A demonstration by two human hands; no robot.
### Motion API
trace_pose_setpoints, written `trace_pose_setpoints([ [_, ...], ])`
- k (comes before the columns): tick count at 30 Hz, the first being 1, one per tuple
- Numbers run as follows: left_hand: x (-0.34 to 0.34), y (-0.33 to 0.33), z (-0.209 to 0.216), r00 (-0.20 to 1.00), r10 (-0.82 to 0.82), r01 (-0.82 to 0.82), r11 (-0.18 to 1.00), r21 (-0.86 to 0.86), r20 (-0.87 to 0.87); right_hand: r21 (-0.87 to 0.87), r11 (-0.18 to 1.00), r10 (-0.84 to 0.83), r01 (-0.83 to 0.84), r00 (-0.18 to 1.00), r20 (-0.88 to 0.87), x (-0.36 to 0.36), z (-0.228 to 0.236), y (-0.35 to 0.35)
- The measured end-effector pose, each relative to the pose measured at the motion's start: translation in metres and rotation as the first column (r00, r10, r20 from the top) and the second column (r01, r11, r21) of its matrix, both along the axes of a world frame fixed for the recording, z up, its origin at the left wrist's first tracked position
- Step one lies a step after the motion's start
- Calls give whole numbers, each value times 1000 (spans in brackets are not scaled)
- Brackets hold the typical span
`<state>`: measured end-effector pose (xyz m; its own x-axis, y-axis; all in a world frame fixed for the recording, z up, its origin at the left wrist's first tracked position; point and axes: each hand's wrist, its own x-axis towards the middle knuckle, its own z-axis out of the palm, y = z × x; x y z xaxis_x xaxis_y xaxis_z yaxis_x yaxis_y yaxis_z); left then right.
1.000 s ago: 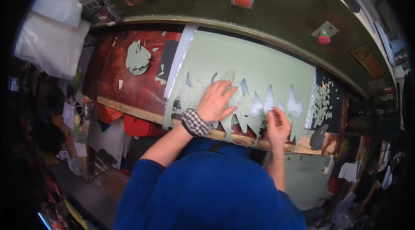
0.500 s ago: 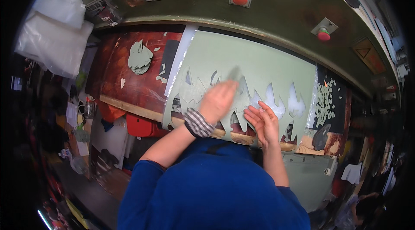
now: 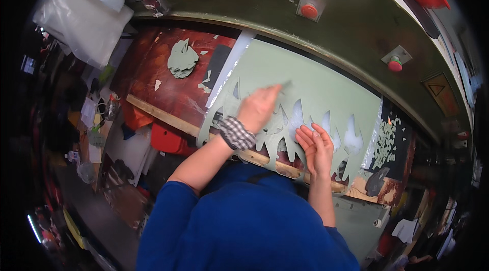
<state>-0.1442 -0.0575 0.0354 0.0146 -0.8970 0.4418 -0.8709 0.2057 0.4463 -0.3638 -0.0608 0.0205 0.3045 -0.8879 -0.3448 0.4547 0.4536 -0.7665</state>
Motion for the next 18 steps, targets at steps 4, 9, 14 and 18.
trace_pose_setpoints([
  [4,17,20,-9,990,41,-43,999,14,138,74,990,120,-121,993,19,15,-9,8],
  [9,-19,43,-57,978,12,-42,989,139,206,73,980,179,-186,979,97,21,-21,1],
  [14,-33,8,-83,949,-137,22,927,375,284,98,973,215,-209,975,-59,28,-16,-11],
  [18,-55,-12,-99,886,-26,-144,933,329,463,49,942,335,-332,930,-152,49,-23,-13],
])
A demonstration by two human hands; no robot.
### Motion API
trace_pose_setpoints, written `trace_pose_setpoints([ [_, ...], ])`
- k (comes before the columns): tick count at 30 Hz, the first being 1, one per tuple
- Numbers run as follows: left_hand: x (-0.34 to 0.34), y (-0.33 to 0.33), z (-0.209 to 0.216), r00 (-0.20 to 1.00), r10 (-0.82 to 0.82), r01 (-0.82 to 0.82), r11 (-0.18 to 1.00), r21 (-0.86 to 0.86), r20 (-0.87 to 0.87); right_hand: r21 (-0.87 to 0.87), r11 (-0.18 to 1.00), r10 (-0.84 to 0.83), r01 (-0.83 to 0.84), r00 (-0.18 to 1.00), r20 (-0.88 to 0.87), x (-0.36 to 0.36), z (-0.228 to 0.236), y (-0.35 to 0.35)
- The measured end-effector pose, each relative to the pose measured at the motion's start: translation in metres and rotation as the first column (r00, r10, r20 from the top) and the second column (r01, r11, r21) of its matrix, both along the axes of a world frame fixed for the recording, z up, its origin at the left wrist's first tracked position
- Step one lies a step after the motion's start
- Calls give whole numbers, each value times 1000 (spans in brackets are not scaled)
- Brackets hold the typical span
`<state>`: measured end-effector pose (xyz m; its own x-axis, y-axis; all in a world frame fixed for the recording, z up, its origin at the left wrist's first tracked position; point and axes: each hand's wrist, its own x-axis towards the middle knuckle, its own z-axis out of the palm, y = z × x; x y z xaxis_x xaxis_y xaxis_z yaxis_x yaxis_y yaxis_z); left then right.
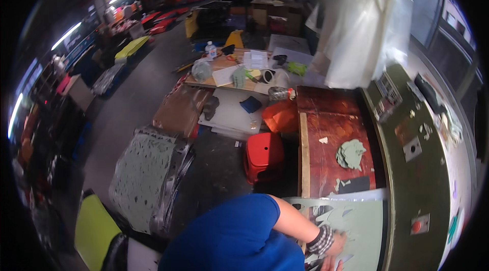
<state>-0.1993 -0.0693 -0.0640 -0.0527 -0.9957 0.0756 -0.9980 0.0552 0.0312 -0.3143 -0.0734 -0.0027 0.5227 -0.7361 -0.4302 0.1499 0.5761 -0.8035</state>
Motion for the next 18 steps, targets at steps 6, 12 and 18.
trace_pose_setpoints([
  [6,59,-3,43,937,-38,-46,972,-232,-347,-66,997,37,-41,998,-59,6,-7,2],
  [12,135,44,103,919,-9,-287,669,-685,-393,-121,993,-13,5,998,-62,-16,10,2],
  [18,160,63,104,895,143,-393,701,-595,-423,-61,997,-38,47,988,147,-19,13,4],
])
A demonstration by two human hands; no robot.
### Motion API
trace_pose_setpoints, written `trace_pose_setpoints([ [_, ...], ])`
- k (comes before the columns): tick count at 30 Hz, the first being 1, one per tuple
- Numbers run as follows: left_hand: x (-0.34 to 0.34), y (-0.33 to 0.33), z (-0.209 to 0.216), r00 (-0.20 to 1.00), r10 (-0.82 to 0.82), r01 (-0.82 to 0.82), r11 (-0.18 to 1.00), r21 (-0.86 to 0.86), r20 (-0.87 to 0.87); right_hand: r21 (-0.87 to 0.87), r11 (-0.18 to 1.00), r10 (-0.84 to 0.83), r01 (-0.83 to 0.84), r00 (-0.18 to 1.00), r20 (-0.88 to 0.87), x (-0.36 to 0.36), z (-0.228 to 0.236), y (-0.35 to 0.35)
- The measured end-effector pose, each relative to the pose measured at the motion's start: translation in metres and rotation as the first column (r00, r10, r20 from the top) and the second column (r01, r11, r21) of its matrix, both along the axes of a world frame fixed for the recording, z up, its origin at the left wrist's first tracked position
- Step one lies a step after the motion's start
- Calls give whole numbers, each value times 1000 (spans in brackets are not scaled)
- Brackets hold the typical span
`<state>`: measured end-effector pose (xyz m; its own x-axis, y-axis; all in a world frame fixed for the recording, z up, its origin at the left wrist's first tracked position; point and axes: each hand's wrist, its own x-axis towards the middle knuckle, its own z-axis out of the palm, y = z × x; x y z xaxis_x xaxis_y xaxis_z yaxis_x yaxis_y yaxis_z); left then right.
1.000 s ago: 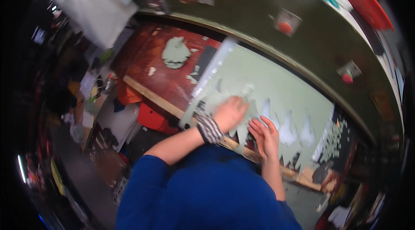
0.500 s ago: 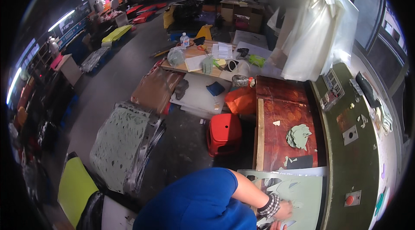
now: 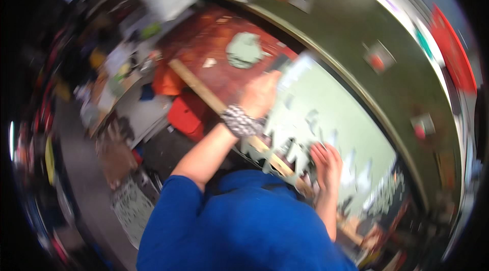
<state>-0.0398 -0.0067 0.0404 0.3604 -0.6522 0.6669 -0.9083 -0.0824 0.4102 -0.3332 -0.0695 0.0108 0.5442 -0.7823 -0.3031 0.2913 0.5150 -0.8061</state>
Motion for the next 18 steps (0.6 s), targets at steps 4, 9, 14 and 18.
trace_pose_setpoints([
  [4,-27,4,-6,987,-145,157,948,276,-63,70,998,-10,9,1000,12,19,2,14],
  [9,-47,13,-20,949,-307,203,781,591,79,92,995,-30,28,999,26,26,6,26],
  [14,-49,3,-32,911,-319,85,763,641,260,-19,994,-105,104,991,-81,15,0,17],
  [18,-28,-15,-6,976,-197,115,839,533,98,-42,984,-175,171,977,-121,11,0,14],
])
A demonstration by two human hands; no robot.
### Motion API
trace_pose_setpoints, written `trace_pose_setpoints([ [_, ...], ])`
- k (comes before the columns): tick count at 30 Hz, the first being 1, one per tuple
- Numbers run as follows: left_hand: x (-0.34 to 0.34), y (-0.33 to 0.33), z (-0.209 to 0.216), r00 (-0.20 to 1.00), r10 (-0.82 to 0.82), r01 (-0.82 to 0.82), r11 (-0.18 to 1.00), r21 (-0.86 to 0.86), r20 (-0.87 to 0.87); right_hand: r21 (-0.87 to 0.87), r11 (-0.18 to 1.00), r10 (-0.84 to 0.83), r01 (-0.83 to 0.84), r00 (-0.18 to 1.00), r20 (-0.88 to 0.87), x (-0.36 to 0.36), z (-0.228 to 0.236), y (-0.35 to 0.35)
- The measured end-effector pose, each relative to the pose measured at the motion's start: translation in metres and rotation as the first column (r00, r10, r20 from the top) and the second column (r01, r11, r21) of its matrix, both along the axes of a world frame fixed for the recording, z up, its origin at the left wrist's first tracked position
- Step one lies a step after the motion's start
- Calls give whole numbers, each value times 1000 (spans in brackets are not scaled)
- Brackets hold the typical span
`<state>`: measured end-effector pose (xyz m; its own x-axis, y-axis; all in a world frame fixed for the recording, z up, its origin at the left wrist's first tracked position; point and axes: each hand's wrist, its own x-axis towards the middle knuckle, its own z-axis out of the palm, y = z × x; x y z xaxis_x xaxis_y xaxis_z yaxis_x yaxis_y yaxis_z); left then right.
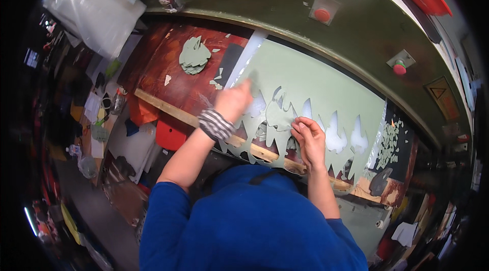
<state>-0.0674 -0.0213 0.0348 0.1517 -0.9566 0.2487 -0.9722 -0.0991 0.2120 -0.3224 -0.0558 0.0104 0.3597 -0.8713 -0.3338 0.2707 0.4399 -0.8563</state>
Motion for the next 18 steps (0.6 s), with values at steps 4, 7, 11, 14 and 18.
trace_pose_setpoints([
  [4,16,-13,29,977,98,-167,906,-390,-190,54,998,-43,43,999,15,1,1,-2],
  [7,-37,-14,11,984,-168,177,924,-340,57,44,997,-57,56,998,31,1,-2,-3],
  [11,-95,3,-28,946,-303,292,951,106,113,94,990,-110,106,993,39,2,-8,-5],
  [14,-97,6,-40,953,-303,301,951,70,21,101,988,-125,121,992,31,3,-11,-6],
  [18,-101,-2,-34,958,-240,221,967,126,160,73,993,-94,88,992,88,2,-11,-11],
])
